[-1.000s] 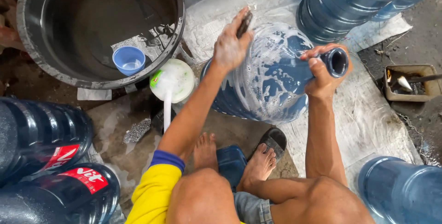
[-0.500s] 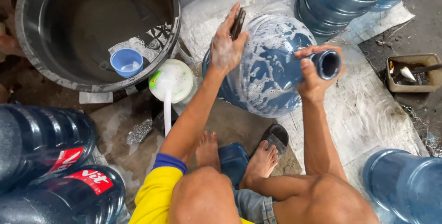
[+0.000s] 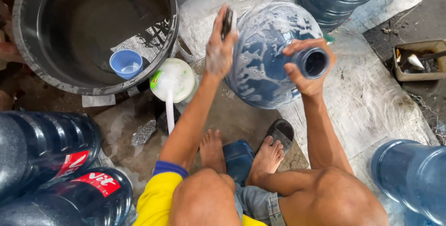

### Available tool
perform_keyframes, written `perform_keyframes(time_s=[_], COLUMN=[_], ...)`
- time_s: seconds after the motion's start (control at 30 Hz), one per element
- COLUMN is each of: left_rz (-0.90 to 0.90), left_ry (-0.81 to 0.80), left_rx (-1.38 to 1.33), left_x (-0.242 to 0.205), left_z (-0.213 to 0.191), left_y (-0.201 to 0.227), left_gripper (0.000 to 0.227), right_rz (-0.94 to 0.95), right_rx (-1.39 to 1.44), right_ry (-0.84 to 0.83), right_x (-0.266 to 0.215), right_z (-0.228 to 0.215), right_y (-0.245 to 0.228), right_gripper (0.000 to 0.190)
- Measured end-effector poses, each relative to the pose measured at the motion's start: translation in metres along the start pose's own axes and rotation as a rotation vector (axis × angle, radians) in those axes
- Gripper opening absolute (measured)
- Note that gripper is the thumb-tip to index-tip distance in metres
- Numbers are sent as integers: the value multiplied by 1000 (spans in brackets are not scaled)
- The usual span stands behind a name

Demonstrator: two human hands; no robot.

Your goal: The person scrubs a large blue water jug with a soapy sponge, rotating it to clean the entire exterior surface. After scrubbing, the person rinses the jug with water from a cup and places it upright.

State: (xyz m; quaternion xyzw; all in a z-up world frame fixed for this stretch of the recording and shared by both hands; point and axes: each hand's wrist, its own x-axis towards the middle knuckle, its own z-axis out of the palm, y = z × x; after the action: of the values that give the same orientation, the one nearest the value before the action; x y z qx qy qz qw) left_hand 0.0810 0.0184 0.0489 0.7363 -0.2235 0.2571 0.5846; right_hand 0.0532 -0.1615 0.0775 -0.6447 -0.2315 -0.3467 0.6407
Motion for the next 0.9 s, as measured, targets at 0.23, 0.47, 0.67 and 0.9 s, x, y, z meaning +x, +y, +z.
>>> perform_keyframes(time_s=[0.23, 0.47, 0.67, 0.9], left_rz=[-120, -417, -366, -225], left_ry=[-39, -89, -57, -1], left_rx=[8, -170, -22, 95], left_x=[-83, -12, -49, -70], left_z=[26, 8, 12, 23], left_y=[11, -22, 33, -21], left_gripper=[60, 62, 62, 66], right_rz=[-61, -18, -30, 117], right_rx=[-73, -84, -155, -178], right_ry=[122, 31, 232, 68], right_x=[10, 4, 4, 7], right_z=[-7, 3, 8, 15], right_y=[11, -3, 0, -20], right_gripper=[33, 36, 33, 34])
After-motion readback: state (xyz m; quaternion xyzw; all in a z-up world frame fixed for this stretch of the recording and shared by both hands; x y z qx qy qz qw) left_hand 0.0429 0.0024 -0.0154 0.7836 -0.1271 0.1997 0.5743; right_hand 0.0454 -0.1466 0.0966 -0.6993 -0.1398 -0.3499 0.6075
